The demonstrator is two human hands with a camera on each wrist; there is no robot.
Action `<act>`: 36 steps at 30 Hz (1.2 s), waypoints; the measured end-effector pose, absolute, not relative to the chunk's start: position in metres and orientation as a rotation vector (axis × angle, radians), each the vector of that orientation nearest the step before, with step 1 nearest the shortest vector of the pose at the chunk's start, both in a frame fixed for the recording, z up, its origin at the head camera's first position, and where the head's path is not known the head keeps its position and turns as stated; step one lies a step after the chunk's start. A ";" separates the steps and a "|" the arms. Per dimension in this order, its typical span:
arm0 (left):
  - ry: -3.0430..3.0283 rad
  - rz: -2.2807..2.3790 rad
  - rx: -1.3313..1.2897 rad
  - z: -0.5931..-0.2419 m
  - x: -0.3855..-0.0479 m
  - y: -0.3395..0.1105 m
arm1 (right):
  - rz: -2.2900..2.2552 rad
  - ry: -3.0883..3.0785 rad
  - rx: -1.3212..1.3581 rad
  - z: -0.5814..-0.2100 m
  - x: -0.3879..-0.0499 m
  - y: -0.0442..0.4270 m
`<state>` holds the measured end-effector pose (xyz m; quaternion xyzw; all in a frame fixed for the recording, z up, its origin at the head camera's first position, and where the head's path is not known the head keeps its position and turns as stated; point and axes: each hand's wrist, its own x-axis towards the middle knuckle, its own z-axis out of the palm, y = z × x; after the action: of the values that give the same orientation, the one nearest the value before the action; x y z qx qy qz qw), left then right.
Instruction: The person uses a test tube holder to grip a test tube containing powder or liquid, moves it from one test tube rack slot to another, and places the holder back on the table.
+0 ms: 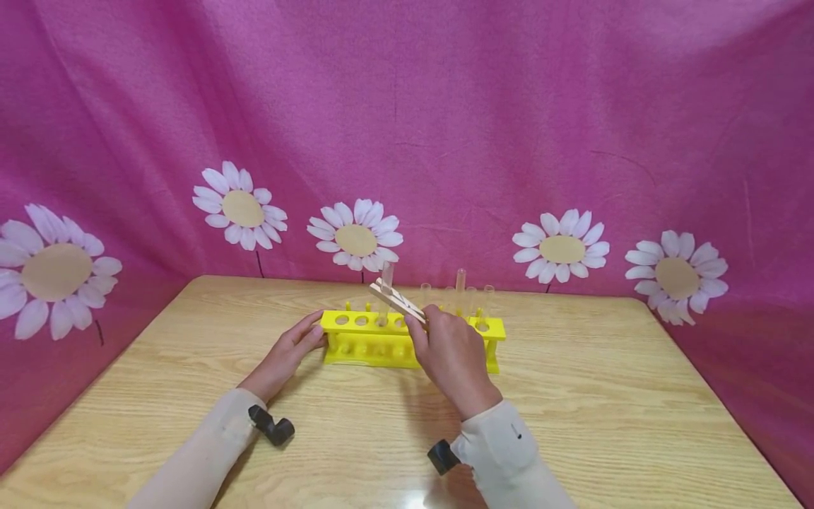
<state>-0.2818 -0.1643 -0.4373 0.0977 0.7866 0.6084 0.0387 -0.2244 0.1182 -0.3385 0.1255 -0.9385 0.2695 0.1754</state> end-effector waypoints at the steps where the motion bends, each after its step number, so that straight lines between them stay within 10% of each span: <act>1: 2.409 1.868 0.297 -0.437 -0.282 -0.164 | 0.767 -2.654 0.351 -0.338 -0.224 0.119; 36: 2.444 1.833 0.273 -0.437 -0.280 -0.165 | 0.703 -2.722 0.267 -0.319 -0.221 0.138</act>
<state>-0.2805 -0.1646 -0.4374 0.0890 0.7963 0.5972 0.0371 -0.2210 0.1384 -0.3190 0.0933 -0.9518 0.2457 0.1581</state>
